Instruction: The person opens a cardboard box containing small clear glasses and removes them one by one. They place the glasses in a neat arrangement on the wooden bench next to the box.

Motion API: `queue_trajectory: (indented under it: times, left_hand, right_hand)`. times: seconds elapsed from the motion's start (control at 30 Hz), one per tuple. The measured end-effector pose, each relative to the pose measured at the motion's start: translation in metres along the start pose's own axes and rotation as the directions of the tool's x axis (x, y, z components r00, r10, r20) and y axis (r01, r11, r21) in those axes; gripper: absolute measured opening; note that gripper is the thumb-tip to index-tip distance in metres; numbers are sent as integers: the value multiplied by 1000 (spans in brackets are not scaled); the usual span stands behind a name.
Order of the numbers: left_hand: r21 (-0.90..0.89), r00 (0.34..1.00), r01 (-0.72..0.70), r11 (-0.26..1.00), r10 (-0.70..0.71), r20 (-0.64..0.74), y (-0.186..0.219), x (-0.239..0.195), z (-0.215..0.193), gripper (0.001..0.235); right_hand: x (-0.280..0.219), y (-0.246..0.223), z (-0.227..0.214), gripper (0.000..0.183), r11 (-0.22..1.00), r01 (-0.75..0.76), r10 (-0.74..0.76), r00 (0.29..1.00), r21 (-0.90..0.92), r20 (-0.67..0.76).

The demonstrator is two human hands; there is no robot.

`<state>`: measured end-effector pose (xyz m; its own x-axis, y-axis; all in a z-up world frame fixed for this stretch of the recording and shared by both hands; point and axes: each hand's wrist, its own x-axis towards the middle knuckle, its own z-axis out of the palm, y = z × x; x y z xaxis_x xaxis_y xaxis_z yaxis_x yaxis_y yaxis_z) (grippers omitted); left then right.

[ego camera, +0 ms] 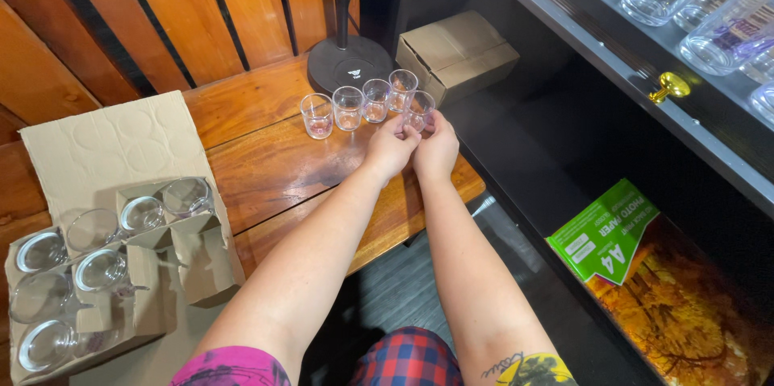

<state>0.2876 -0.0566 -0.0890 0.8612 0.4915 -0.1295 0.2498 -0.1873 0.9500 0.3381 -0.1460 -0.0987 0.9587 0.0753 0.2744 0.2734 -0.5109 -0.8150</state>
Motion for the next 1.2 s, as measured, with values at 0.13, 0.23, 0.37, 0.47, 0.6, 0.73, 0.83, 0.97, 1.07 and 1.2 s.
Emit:
queue_trajectory:
  times: [0.13, 0.23, 0.37, 0.47, 0.6, 0.73, 0.83, 0.97, 1.07, 1.2]
  left_hand:
    - [31, 1000, 17, 999, -17, 4, 11, -13, -3, 65]
    - [-13, 1000, -16, 1000, 17, 18, 17, -20, -12, 66]
    - [175, 999, -19, 984, 10, 47, -5, -23, -23, 79]
    - [261, 991, -84, 962, 54, 121, 0, -42, -35, 75]
    - [341, 965, -211, 916, 140, 222, 7, -78, -69, 62]
    - [353, 966, -233, 906, 173, 194, 38, -144, -123, 60]
    - [359, 971, -230, 905, 190, 142, 45, -191, -171, 61]
    - [178, 971, -231, 957, 215, 104, 28, -236, -225, 63]
    - [134, 979, -200, 971, 194, 55, 14, -272, -266, 60]
    - [138, 984, -152, 979, 163, -71, -15, -299, -308, 50]
  right_hand:
    - [0, 2, 1, 65, 1000, -18, 18, 1000, 14, -9]
    - [-8, -11, -13, 63, 999, 6, -4, 999, 51, -34]
    - [-29, -7, -29, 64, 989, -56, 64, 996, 134, -54]
    - [-51, -11, -36, 52, 973, -94, 89, 995, 209, 35]
    - [-85, -28, -30, 35, 914, -93, 24, 984, 395, 176]
    - [-126, -75, -27, 32, 885, -85, -53, 958, 457, 281]
    - [-159, -110, -21, 34, 863, -52, -136, 934, 502, 331]
    - [-206, -149, -7, 34, 819, -8, -279, 868, 574, 410]
    - [-239, -166, 12, 35, 810, 14, -349, 815, 587, 462]
    - [-278, -197, 23, 33, 806, 36, -415, 747, 591, 519]
